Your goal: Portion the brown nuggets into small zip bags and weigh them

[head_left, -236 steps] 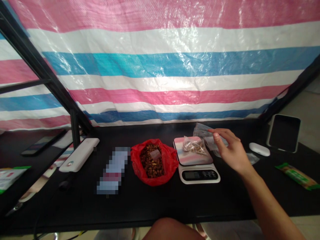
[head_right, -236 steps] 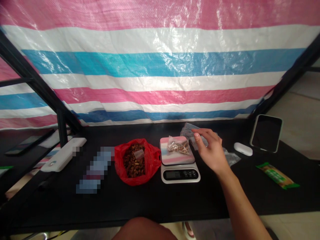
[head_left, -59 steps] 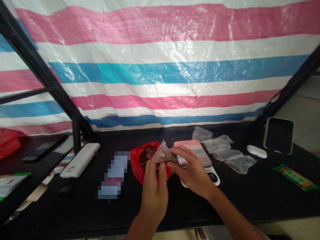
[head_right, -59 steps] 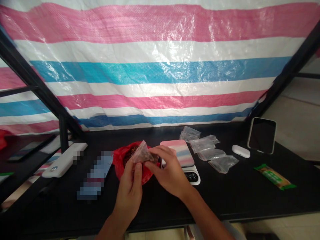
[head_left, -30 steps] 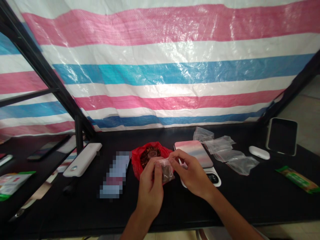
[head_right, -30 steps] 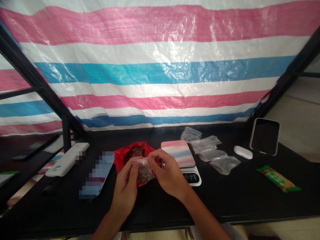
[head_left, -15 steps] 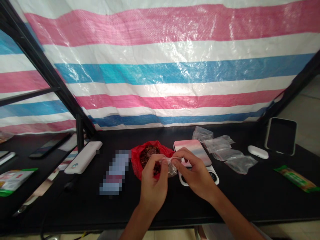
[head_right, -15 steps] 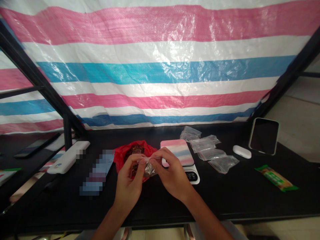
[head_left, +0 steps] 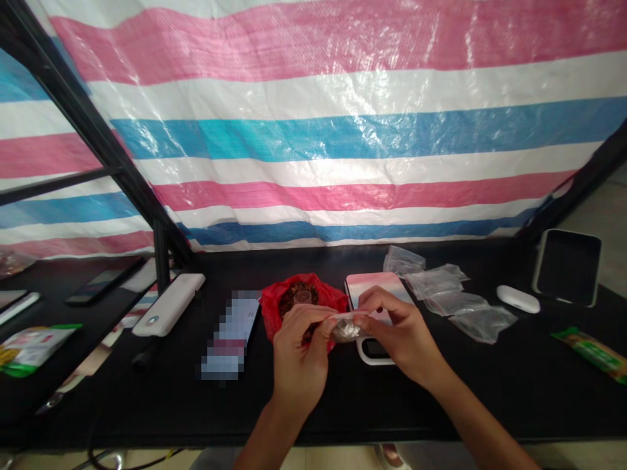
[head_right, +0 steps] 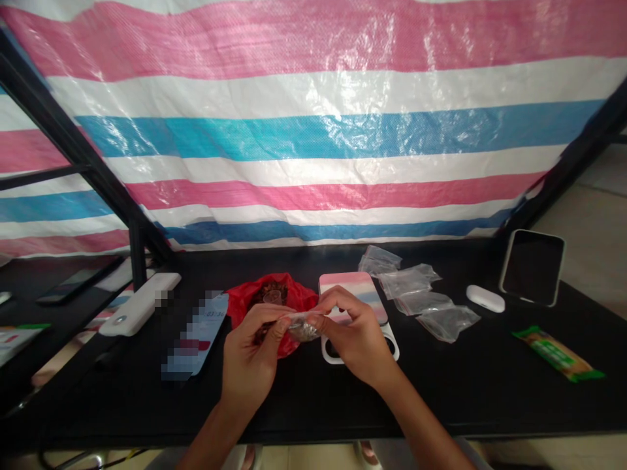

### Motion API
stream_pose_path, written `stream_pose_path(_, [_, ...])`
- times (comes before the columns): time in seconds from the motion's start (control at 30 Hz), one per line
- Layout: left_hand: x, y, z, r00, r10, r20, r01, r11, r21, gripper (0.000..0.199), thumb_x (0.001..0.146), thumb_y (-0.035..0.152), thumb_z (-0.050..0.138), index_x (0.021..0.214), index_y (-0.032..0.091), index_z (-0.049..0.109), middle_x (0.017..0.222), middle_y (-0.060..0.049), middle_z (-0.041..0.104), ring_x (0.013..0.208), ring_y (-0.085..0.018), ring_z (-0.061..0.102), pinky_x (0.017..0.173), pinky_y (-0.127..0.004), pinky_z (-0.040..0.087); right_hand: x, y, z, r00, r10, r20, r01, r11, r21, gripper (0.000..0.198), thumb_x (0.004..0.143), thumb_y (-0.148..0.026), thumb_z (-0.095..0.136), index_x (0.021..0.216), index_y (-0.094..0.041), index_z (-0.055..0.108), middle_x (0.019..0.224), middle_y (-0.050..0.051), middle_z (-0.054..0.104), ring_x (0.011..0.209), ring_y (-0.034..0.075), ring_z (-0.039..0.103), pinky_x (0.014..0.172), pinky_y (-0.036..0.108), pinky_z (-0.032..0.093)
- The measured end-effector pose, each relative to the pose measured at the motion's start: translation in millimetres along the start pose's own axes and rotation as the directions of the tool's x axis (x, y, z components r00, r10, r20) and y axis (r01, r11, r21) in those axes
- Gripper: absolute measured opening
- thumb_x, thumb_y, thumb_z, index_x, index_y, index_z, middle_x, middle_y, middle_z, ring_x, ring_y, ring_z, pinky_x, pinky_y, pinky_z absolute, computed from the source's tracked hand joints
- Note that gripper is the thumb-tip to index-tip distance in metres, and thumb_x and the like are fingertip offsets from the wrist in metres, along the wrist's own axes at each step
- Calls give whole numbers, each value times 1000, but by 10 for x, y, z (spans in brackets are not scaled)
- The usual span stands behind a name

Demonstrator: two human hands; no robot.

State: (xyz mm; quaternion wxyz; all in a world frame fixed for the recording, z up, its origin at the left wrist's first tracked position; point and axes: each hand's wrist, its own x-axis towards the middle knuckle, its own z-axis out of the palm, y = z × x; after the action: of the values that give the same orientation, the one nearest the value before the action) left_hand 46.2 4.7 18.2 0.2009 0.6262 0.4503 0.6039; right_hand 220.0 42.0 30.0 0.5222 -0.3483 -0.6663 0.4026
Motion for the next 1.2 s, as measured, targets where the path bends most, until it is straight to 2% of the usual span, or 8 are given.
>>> stream_pose_path(0.3, [-28, 23, -138, 999, 37, 11, -36, 997, -61, 15, 90, 19, 71, 75, 20, 70, 79, 0, 73, 80, -16, 66, 77, -29, 50, 77, -100, 241, 991, -83, 106, 84, 997, -2, 18, 92, -38, 71, 84, -22, 70, 86, 3, 64, 83, 19, 59, 75, 30, 44])
stream_pose_path(0.53, [-48, -20, -266, 999, -6, -36, 4, 998, -55, 16, 92, 22, 69, 78, 23, 75, 79, 0, 75, 79, -16, 64, 77, -28, 48, 112, -116, 398, 981, -143, 131, 143, 990, 3, 23, 90, -35, 73, 71, -22, 70, 78, 1, 63, 76, 16, 59, 70, 29, 43])
stream_pose_path(0.67, [-58, -43, -346, 986, -119, -119, 103, 986, -132, 19, 95, 26, 64, 81, 21, 76, 78, -1, 69, 76, -16, 63, 70, -27, 49, 153, -60, 423, 989, -135, 57, 133, 991, 25, 18, 91, -31, 71, 76, -23, 69, 83, 2, 64, 79, 17, 58, 71, 29, 44])
stream_pose_path(0.87, [-90, 11, -436, 992, -78, -102, 70, 994, -82, 17, 96, 29, 64, 88, 23, 78, 82, -2, 72, 81, -16, 64, 76, -27, 48, 172, -102, 432, 983, -180, -35, 178, 983, -49, 24, 88, -29, 72, 67, -22, 63, 77, 0, 58, 77, 17, 55, 71, 30, 43])
stream_pose_path(0.97, [-73, 60, -463, 957, -176, -229, 133, 972, -193, 22, 101, 32, 54, 111, 24, 73, 91, -2, 72, 85, -14, 65, 80, -26, 50, 292, -145, 348, 979, -100, -177, 92, 994, -57, 26, 85, -39, 74, 70, -22, 62, 76, 0, 58, 72, 16, 55, 66, 30, 43])
stream_pose_path(1.03, [-44, 74, -508, 926, -225, -304, 149, 956, -253, 23, 102, 35, 53, 107, 23, 71, 84, -1, 69, 79, -13, 63, 76, -24, 49, 464, -137, 270, 950, -33, -310, 7, 996, -85, 28, 83, -48, 74, 76, -23, 64, 72, -1, 60, 65, 16, 55, 60, 29, 43])
stream_pose_path(1.13, [-3, 66, -591, 905, -244, -347, 144, 946, -289, 23, 100, 37, 54, 94, 20, 70, 72, 1, 60, 68, -12, 56, 66, -22, 47, 794, -67, 217, 902, -99, -419, -35, 954, -299, 33, 83, -56, 70, 83, -23, 66, 72, 2, 65, 64, 19, 58, 61, 31, 45])
stream_pose_path(1.2, [11, 56, -626, 902, -264, -343, 157, 938, -309, 24, 100, 36, 53, 91, 20, 69, 70, 2, 58, 65, -12, 53, 63, -22, 46, 979, -3, 267, 921, -160, -356, -46, 862, -505, 35, 87, -56, 64, 85, -21, 67, 82, 7, 70, 69, 22, 64, 65, 33, 48])
